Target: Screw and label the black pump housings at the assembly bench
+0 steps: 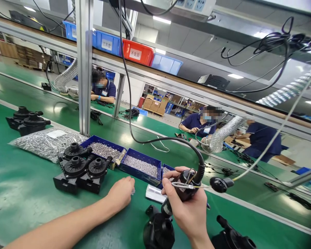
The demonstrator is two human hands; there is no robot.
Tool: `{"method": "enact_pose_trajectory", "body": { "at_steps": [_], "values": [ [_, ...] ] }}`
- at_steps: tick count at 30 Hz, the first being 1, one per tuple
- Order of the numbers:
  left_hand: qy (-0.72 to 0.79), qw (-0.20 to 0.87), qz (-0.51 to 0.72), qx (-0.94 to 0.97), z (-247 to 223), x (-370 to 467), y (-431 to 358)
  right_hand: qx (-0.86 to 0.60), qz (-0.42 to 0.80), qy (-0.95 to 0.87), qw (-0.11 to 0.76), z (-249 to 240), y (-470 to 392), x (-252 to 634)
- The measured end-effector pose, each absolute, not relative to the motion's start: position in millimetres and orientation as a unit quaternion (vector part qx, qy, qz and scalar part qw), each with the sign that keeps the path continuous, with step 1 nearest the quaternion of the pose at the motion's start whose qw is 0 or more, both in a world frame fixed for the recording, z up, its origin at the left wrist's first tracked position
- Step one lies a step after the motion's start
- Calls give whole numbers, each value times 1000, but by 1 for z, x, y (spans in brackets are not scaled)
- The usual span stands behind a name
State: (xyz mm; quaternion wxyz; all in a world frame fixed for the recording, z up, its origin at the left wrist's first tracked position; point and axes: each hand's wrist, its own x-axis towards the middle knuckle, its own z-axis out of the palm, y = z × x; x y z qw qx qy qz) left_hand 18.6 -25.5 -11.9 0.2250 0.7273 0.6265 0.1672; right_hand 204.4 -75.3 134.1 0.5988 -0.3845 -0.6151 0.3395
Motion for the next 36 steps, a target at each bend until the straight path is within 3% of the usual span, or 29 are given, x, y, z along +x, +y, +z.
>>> {"method": "enact_pose_trajectory", "body": {
  "at_steps": [4, 7, 9, 16, 23, 36],
  "values": [
    [545, 403, 171, 715, -11, 43, -56, -383, 341, -617, 597, 133, -76, 204],
    [483, 624, 181, 587, -16, 60, -69, -381, 340, -618, 598, 133, -77, 203],
    [448, 710, 205, 504, -20, 66, -71, -379, 341, -618, 599, 133, -77, 203],
    [401, 774, 228, 433, -22, 63, -66, -372, 354, -637, 575, 134, -71, 215],
    [381, 791, 191, 440, -15, 51, -63, -358, 386, -619, 583, 138, -68, 224],
    [428, 786, 235, 380, -1, 57, -72, -305, 412, -614, 600, 133, -62, 232]
  ]
}}
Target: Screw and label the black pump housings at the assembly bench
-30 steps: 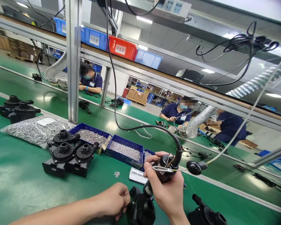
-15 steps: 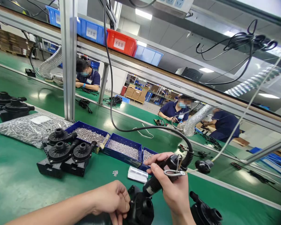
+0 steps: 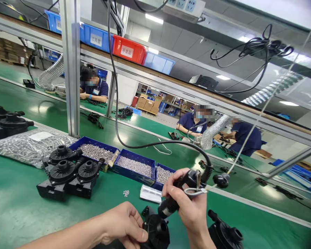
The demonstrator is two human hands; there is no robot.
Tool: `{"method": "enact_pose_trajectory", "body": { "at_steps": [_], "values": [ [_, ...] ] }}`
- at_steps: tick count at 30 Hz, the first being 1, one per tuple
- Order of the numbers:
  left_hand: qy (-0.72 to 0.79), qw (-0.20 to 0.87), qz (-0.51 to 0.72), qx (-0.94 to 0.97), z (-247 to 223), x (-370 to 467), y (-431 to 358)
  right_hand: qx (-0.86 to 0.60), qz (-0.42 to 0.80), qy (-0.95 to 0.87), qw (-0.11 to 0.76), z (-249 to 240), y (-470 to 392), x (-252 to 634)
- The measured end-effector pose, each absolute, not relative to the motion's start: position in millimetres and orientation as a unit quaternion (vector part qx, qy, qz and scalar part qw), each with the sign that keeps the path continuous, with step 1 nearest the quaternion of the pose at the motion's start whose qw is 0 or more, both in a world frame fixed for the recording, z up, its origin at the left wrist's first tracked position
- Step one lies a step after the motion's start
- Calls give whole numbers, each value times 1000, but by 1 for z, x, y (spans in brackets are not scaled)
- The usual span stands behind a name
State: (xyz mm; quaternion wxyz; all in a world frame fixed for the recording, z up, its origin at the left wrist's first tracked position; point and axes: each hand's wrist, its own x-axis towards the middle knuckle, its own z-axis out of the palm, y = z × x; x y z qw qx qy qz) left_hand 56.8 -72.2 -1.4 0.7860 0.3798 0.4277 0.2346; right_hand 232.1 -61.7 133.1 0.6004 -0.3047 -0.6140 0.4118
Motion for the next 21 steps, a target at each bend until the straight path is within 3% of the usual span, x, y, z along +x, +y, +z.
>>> {"method": "enact_pose_trajectory", "body": {
  "at_steps": [5, 17, 21],
  "values": [
    [421, 786, 223, 395, 6, 54, -74, -220, 438, -611, 622, 132, -63, 235],
    [430, 763, 227, 427, -4, 51, -78, -223, 497, -605, 580, 120, -61, 215],
    [463, 749, 184, 436, -8, 58, -68, -288, 474, -595, 582, 124, -67, 202]
  ]
}}
